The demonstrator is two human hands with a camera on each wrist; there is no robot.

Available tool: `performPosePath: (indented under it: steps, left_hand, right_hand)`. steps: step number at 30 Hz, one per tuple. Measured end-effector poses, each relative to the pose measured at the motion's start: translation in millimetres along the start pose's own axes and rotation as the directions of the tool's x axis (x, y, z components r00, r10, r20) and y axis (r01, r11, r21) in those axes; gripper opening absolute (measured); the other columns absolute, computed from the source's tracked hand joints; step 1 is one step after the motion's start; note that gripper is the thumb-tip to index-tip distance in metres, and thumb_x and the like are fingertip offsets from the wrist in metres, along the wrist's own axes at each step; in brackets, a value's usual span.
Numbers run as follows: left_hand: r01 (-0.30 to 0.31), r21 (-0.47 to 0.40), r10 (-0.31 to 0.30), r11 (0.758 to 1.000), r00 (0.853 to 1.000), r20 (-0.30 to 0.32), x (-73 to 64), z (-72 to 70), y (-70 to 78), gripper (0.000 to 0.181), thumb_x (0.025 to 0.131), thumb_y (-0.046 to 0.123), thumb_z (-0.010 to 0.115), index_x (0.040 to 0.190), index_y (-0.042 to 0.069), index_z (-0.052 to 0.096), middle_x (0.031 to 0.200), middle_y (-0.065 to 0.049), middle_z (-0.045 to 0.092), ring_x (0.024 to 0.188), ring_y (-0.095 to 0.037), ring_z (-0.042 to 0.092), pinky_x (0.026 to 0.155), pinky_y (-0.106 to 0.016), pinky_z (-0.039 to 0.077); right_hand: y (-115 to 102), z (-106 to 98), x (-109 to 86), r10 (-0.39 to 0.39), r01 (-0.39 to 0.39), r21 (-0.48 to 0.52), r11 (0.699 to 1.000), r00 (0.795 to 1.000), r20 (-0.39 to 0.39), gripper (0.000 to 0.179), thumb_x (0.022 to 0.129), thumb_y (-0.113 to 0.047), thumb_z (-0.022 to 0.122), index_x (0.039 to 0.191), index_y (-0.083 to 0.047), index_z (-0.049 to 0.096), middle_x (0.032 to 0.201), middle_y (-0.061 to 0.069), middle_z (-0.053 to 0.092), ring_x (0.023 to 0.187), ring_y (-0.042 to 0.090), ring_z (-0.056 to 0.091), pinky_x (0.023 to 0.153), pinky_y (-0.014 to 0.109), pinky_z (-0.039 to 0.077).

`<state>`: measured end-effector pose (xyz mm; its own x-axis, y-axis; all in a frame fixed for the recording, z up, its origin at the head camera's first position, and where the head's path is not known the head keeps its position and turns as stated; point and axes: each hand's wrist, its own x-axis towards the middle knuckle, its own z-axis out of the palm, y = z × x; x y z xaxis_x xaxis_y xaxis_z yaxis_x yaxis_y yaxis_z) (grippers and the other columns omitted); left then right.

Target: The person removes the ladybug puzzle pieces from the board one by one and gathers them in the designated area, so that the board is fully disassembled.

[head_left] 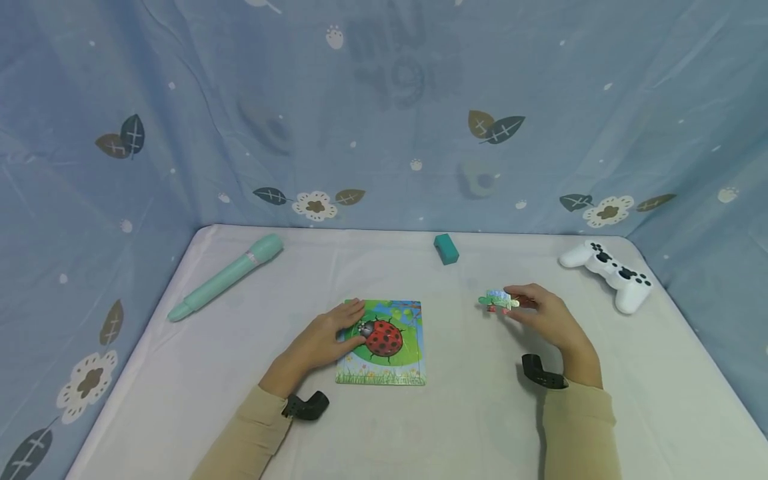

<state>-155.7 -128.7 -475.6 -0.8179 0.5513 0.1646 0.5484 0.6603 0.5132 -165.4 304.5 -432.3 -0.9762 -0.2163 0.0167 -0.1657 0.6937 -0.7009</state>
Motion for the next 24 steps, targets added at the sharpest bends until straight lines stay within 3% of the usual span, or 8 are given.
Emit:
performPosePath:
  steps: [10,14,18,24]
  left_hand:
    - [-0.002,-0.012,0.002,1.0,1.0,0.001,0.8,-0.3,0.7,0.061,0.088,0.036,0.066,0.136,0.003,0.05,0.147,-0.01,0.042,0.137,-0.029,0.037,0.111,-0.045,0.035]
    - [-0.003,-0.015,0.003,1.0,1.0,0.003,0.4,0.2,0.0,0.06,0.088,0.036,0.066,0.136,0.003,0.05,0.147,-0.01,0.043,0.137,-0.029,0.037,0.111,-0.045,0.035]
    - [-0.004,-0.014,0.004,1.0,1.0,0.002,0.2,0.8,-0.7,0.06,0.088,0.036,0.065,0.136,0.003,0.05,0.147,-0.01,0.042,0.137,-0.029,0.037,0.111,-0.045,0.035]
    - [-0.002,-0.019,0.002,1.0,1.0,0.001,0.5,0.8,-1.1,0.061,0.088,0.036,0.066,0.137,0.003,0.049,0.147,-0.01,0.042,0.138,-0.029,0.037,0.112,-0.044,0.035]
  right_hand:
    - [16,-5,-4.3,0.077,-0.077,-0.044,0.996,0.997,-0.006,0.045,0.089,-0.015,0.066,0.129,0.002,0.055,0.119,0.021,0.056,0.106,0.032,0.055,0.074,0.012,0.047]
    - [15,-4,-2.9,0.062,-0.063,-0.072,0.995,0.998,-0.013,0.044,0.087,-0.01,0.066,0.127,0.005,0.055,0.116,0.022,0.057,0.104,0.034,0.056,0.082,0.027,0.052]
    - [16,-2,-1.7,0.045,-0.046,-0.104,0.994,0.999,-0.019,0.044,0.087,-0.008,0.066,0.127,0.006,0.055,0.116,0.024,0.056,0.104,0.035,0.056,0.088,0.046,0.049]
    - [21,-1,0.4,0.045,-0.047,-0.141,0.989,0.999,-0.011,0.044,0.088,-0.006,0.064,0.129,0.006,0.053,0.115,0.025,0.055,0.101,0.035,0.055,0.088,0.05,0.047]
